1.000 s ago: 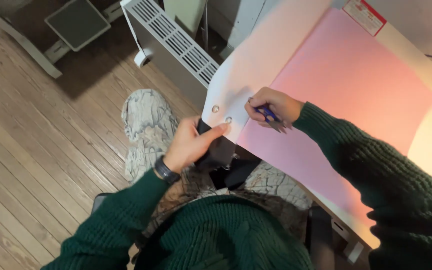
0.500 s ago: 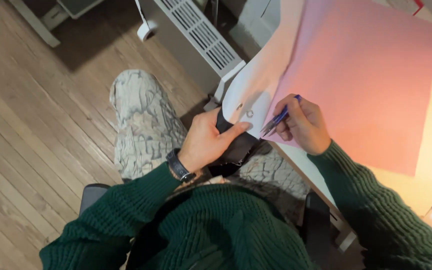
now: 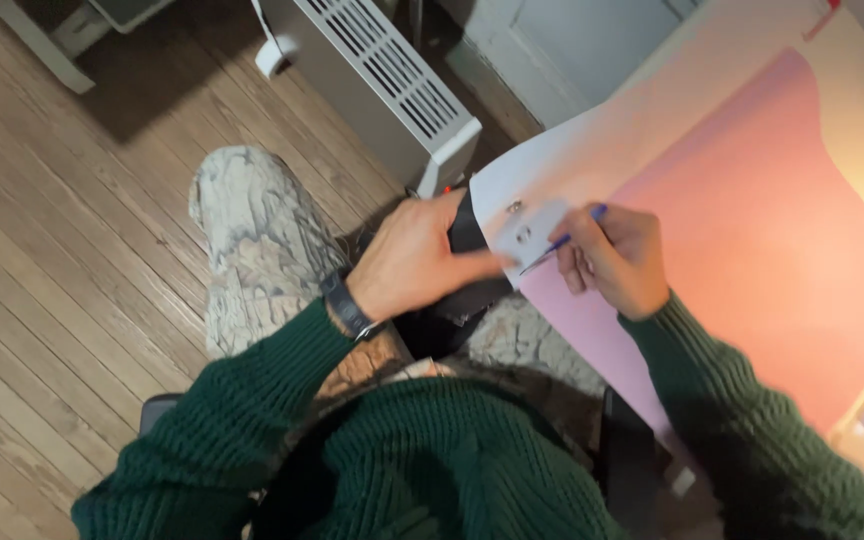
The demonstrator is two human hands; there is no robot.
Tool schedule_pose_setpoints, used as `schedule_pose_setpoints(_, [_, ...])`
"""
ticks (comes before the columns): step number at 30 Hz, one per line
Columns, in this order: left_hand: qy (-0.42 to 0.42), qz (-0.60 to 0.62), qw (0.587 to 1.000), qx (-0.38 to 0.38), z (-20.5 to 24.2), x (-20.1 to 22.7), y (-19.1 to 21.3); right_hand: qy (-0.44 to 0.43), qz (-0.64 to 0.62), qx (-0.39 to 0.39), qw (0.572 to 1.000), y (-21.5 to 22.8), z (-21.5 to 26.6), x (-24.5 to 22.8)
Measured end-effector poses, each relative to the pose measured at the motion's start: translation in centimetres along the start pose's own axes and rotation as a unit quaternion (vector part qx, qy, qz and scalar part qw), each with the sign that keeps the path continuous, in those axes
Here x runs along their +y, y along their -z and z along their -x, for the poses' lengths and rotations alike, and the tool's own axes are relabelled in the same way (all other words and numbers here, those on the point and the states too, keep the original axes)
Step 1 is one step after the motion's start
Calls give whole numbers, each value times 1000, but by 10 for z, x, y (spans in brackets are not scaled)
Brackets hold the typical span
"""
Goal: Trimming the edges of a material piece using small thread snips in a workshop setting.
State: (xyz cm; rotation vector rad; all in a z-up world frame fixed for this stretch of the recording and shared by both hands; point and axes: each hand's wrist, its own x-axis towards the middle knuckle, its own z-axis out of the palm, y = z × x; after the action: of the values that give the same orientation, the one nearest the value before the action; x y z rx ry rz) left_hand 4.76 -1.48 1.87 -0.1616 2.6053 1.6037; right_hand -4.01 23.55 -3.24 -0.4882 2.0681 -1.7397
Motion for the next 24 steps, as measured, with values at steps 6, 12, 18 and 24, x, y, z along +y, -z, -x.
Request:
schedule_pose_setpoints(6, [41,-34,996,-65,-1,-12,4,-13,-9,8,1000,2,-3,4])
schedule_pose_setpoints(12, [75,-44,992,-87,1,-30,-1,-2,27,-31,999,-5,-2,-6])
schedule_pose_setpoints(18, [59,95,993,-22,7,-39,-20,6,6,22,1000,-8,3,-7])
schedule_pose_setpoints(24, [-39,49,997,-53,14,-21,-22,74,9,-1,997,-5,-3,5])
